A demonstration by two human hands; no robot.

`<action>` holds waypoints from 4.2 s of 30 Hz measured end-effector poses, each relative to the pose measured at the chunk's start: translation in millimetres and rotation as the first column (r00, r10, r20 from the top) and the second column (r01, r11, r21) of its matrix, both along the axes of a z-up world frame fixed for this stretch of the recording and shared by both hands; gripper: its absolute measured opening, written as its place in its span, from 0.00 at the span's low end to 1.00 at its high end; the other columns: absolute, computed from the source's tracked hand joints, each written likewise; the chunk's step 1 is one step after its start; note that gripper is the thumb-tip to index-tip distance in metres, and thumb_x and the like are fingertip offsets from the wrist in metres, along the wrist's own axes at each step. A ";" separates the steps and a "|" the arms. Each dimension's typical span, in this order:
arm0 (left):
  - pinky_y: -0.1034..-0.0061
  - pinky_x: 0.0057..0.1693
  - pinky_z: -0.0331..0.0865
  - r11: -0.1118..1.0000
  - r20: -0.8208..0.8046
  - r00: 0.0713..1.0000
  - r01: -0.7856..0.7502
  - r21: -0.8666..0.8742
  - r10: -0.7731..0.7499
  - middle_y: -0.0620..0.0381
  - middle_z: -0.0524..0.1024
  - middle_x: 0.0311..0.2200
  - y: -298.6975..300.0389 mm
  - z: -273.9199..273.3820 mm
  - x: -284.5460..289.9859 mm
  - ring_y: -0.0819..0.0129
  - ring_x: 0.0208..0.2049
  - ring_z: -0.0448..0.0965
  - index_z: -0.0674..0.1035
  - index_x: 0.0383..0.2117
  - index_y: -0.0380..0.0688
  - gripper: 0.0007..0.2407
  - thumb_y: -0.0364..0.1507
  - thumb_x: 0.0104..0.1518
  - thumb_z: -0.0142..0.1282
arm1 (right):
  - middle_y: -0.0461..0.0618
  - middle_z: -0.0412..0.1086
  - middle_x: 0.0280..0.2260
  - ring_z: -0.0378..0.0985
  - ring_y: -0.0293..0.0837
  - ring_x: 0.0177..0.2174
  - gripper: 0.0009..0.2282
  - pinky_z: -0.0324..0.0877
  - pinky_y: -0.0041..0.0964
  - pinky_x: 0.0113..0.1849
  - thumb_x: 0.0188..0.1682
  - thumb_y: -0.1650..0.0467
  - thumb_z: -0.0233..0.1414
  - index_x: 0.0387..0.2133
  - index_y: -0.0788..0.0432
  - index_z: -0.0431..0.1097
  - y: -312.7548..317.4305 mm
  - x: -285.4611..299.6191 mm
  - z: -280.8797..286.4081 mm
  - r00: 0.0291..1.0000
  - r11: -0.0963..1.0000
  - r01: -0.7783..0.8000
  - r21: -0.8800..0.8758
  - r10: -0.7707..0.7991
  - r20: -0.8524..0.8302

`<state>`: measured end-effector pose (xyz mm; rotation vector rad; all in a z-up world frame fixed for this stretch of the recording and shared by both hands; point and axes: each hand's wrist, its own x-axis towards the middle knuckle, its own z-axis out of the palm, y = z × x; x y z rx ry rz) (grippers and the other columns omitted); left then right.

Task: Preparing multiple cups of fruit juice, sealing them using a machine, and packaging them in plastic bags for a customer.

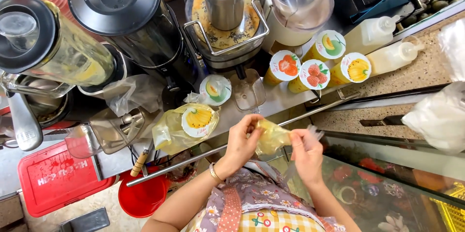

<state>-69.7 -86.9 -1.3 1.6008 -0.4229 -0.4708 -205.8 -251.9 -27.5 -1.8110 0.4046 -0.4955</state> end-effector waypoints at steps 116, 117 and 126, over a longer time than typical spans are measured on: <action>0.67 0.45 0.78 0.836 0.393 0.749 0.399 0.375 -0.534 0.54 0.77 0.53 -54.1 66.1 90.4 0.59 0.39 0.86 0.75 0.58 0.54 0.24 0.35 0.52 0.62 | 0.59 0.61 0.54 0.74 0.60 0.49 0.19 0.70 0.55 0.47 0.54 0.69 0.65 0.50 0.58 0.61 -420.4 -81.0 233.3 -0.364 -0.506 0.854 -0.120 -0.745 0.559; 0.67 0.44 0.78 0.824 0.392 0.737 0.408 0.392 -0.551 0.55 0.78 0.54 -55.4 55.9 92.8 0.60 0.38 0.86 0.75 0.58 0.54 0.24 0.35 0.52 0.62 | 0.64 0.57 0.53 0.71 0.64 0.46 0.22 0.69 0.57 0.42 0.52 0.68 0.67 0.51 0.60 0.60 -411.7 -78.4 239.5 -0.399 -0.549 0.823 -0.145 -0.741 0.540; 0.70 0.46 0.77 0.863 0.453 0.741 0.478 0.160 -0.495 0.55 0.85 0.37 -95.5 67.9 73.7 0.64 0.37 0.89 0.78 0.53 0.49 0.19 0.30 0.53 0.63 | 0.61 0.59 0.60 0.63 0.61 0.62 0.26 0.57 0.54 0.64 0.55 0.78 0.61 0.63 0.65 0.54 -295.2 -14.2 318.9 -0.091 -0.336 0.935 -0.110 -0.529 0.844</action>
